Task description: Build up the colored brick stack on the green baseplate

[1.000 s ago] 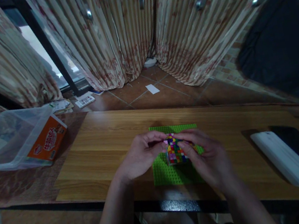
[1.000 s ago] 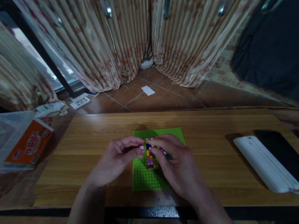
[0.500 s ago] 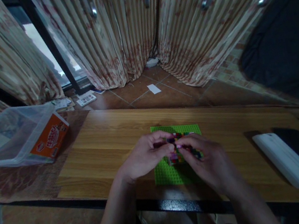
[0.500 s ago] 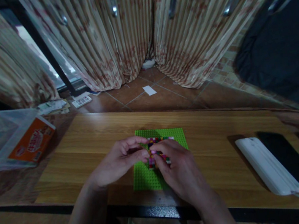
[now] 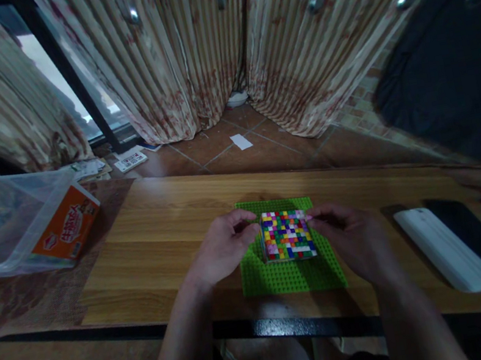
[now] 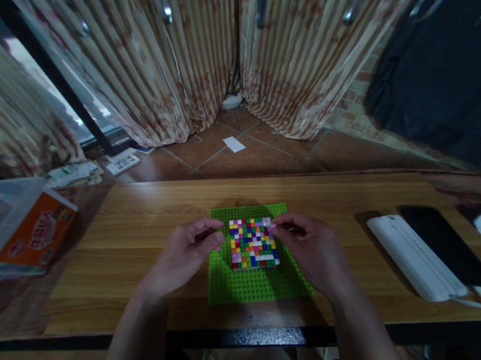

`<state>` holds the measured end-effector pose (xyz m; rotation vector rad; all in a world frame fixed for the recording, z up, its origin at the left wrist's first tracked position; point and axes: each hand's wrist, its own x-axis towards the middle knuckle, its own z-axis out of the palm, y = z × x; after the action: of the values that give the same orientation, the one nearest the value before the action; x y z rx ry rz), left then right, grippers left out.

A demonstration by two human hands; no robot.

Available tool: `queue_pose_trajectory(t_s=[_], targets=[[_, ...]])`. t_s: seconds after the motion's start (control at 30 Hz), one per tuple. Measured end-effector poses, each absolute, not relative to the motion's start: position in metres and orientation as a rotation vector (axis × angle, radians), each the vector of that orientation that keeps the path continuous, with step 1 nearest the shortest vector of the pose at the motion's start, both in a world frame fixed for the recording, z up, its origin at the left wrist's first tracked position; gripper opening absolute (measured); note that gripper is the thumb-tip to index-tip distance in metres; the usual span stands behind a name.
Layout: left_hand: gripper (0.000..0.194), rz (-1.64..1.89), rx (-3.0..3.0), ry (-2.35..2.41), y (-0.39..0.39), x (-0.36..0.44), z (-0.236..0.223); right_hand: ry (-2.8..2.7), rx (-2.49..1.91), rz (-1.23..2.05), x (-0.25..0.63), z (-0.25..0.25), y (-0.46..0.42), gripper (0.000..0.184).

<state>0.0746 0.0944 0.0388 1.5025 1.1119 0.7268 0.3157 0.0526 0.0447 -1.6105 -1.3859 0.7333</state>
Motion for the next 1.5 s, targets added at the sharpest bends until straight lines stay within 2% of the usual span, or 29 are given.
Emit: queue_pose_trajectory(t_s=[0.4, 0.8, 1.0, 1.5], targets=[[0.023, 0.724, 1.563, 1.116, 0.094, 0.073, 0.039, -1.228, -1.425, 0.831, 0.307, 0.030, 0.062, 0.011], [0.027, 0.705, 1.578, 1.117, 0.095, 0.072, 0.037, -1.096, -1.426, 1.007, 0.307, 0.031, 0.061, 0.025], [0.026, 0.698, 1.615, 1.123, 0.094, 0.073, 0.039, -0.999, -1.443, 1.004, 0.305, 0.030, 0.061, 0.022], [0.026, 0.692, 1.583, 1.121, 0.091, 0.077, 0.041, -1.040, -1.499, 0.904, 0.298, 0.026, 0.064, 0.033]])
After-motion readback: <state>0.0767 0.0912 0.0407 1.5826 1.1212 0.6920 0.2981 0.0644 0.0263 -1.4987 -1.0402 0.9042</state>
